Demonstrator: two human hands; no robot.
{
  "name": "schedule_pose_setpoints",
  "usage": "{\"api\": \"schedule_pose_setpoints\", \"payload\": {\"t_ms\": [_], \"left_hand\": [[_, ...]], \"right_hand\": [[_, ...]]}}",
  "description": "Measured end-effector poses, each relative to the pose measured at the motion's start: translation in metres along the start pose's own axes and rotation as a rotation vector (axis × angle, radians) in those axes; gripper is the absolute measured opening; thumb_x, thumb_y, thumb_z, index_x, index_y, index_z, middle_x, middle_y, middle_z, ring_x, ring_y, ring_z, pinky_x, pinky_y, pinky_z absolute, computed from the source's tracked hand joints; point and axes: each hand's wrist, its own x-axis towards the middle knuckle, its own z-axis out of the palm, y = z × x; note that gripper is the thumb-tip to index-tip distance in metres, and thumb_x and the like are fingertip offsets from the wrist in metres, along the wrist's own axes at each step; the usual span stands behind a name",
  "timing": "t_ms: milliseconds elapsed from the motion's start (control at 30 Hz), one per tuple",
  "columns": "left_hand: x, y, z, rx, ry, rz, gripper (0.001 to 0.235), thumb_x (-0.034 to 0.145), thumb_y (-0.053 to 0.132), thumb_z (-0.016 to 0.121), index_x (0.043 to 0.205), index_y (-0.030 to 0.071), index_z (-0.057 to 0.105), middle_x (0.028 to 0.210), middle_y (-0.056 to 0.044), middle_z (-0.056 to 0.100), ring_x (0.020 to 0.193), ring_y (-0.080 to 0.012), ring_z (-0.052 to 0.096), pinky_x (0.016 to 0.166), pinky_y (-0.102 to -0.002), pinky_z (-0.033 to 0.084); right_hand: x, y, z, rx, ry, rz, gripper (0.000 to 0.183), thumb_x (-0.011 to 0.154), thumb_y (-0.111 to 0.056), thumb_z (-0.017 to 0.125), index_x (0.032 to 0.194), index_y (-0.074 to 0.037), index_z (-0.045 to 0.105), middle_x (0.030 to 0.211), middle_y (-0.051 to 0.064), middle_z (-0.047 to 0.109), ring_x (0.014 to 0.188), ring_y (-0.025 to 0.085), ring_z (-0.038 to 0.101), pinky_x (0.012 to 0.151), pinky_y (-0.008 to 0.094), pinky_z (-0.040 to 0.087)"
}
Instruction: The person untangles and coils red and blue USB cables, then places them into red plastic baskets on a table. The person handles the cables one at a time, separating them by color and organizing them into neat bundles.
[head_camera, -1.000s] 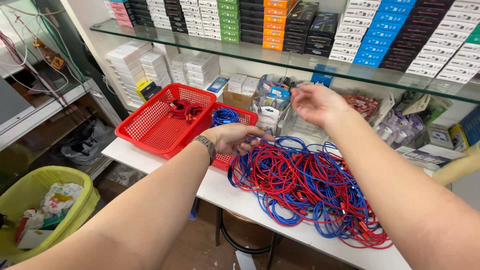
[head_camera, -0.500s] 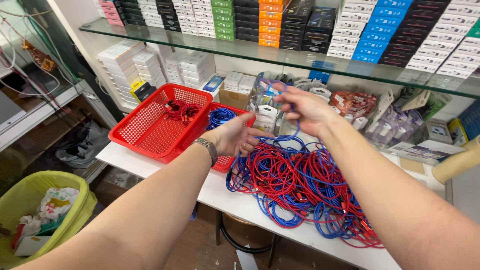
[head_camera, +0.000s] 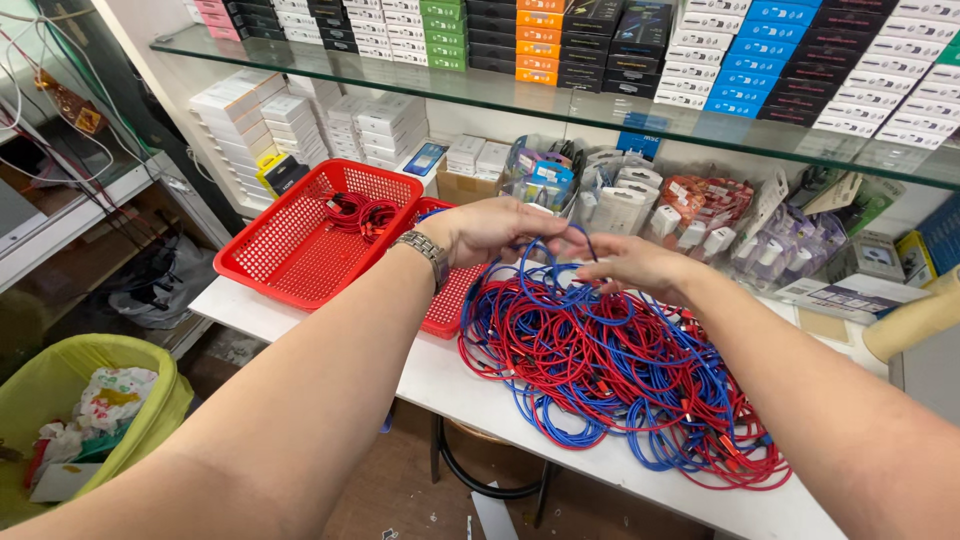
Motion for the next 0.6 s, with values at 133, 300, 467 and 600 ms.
{"api": "schedule_pose_setpoints", "payload": {"t_ms": [133, 300, 467, 600], "left_hand": [[-0.014, 0.015, -0.006, -0.413, 0.079, 0.295, 0.035, 0.101, 0.032, 0.065, 0.125, 0.010, 0.076, 0.083, 0.011, 0.061, 0.062, 0.0018, 0.042, 0.049, -0.016, 0.029], [-0.009, 0.003, -0.002, -0.042, 0.330, 0.083, 0.043, 0.090, 0.039, 0.078, 0.116, 0.006, 0.073, 0.079, 0.009, 0.060, 0.064, -0.0020, 0.048, 0.052, -0.019, 0.035], [0.025, -0.012, 0.031, 0.258, 0.287, -0.029, 0.038, 0.083, 0.043, 0.077, 0.113, 0.019, 0.077, 0.081, 0.004, 0.070, 0.066, -0.0037, 0.056, 0.055, -0.020, 0.042], [0.043, -0.015, 0.042, 0.037, 0.318, 0.043, 0.033, 0.092, 0.038, 0.070, 0.114, 0.014, 0.077, 0.087, 0.002, 0.073, 0.072, -0.0057, 0.063, 0.058, -0.021, 0.046]], "right_hand": [[0.023, 0.004, -0.027, -0.190, 0.085, -0.052, 0.040, 0.103, -0.031, 0.055, 0.111, 0.001, 0.076, 0.105, 0.008, 0.076, 0.095, 0.016, 0.068, 0.082, 0.034, 0.058], [0.015, -0.054, -0.081, 0.520, 0.093, -0.171, 0.036, 0.112, -0.039, 0.050, 0.102, -0.007, 0.062, 0.096, 0.007, 0.069, 0.089, 0.019, 0.068, 0.082, 0.035, 0.059], [-0.002, -0.099, -0.054, 0.324, 0.043, -0.100, 0.034, 0.110, -0.035, 0.052, 0.105, -0.003, 0.065, 0.101, 0.012, 0.071, 0.091, 0.022, 0.065, 0.079, 0.034, 0.052], [-0.009, -0.104, -0.041, 0.650, -0.162, -0.353, 0.037, 0.106, -0.030, 0.050, 0.126, -0.001, 0.062, 0.126, 0.015, 0.070, 0.115, 0.023, 0.066, 0.096, 0.032, 0.055]]}}
